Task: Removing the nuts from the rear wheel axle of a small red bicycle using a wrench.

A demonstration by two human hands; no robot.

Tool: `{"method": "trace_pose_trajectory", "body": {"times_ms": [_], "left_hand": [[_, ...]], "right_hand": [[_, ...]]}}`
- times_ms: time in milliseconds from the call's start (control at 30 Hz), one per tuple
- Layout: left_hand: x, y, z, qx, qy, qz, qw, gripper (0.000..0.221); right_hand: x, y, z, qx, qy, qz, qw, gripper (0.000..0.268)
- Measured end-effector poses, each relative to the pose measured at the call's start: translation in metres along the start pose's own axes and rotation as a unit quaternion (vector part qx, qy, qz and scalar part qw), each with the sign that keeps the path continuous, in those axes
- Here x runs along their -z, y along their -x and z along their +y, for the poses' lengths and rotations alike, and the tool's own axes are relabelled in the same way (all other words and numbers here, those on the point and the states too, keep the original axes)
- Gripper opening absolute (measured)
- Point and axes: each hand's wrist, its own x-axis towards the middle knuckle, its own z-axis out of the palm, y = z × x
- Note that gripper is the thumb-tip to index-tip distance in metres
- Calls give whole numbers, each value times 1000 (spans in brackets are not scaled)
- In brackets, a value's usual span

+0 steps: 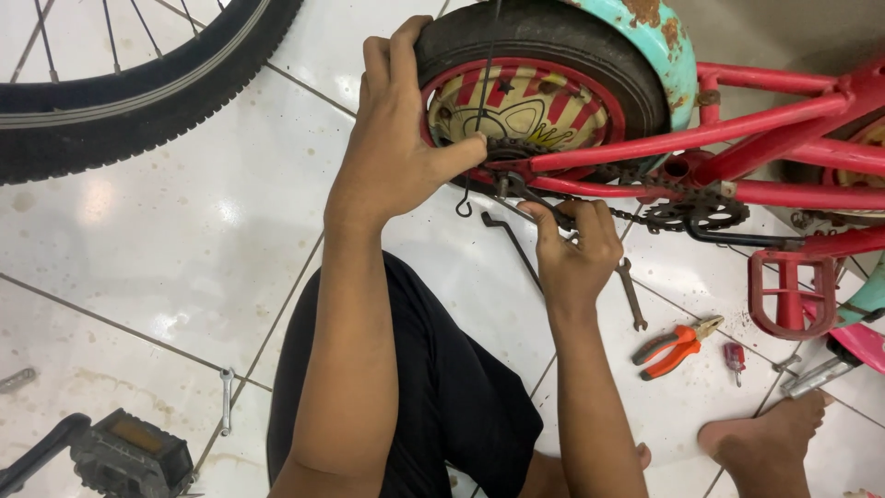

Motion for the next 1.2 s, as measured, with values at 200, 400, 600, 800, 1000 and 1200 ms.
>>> {"method": "trace_pose_trajectory", "body": {"times_ms": [200, 400, 600, 800, 1000, 1200], "left_hand": [[-2, 0, -5, -29, 13, 5, 999, 99], [0, -1, -4, -29, 16, 3, 999, 99], [-2, 0, -7, -7, -18, 2, 1000, 105], [-6, 0, -14, 6, -35, -6, 999, 117], [-8, -2, -14, 5, -39, -3, 999, 107], [-10, -7, -18, -22, 34, 5, 999, 107]], "right_hand": [[-5, 2, -9, -36, -25, 21, 999, 32], [-12, 6, -6, -26, -12, 24, 999, 25], [-26, 10, 3, 25, 26, 18, 999, 22], [-45, 16, 19, 60, 88, 47, 993, 23], [-46, 16, 20, 65, 105, 52, 991, 27], [-54, 16, 25, 83, 112, 75, 987, 24]]}}
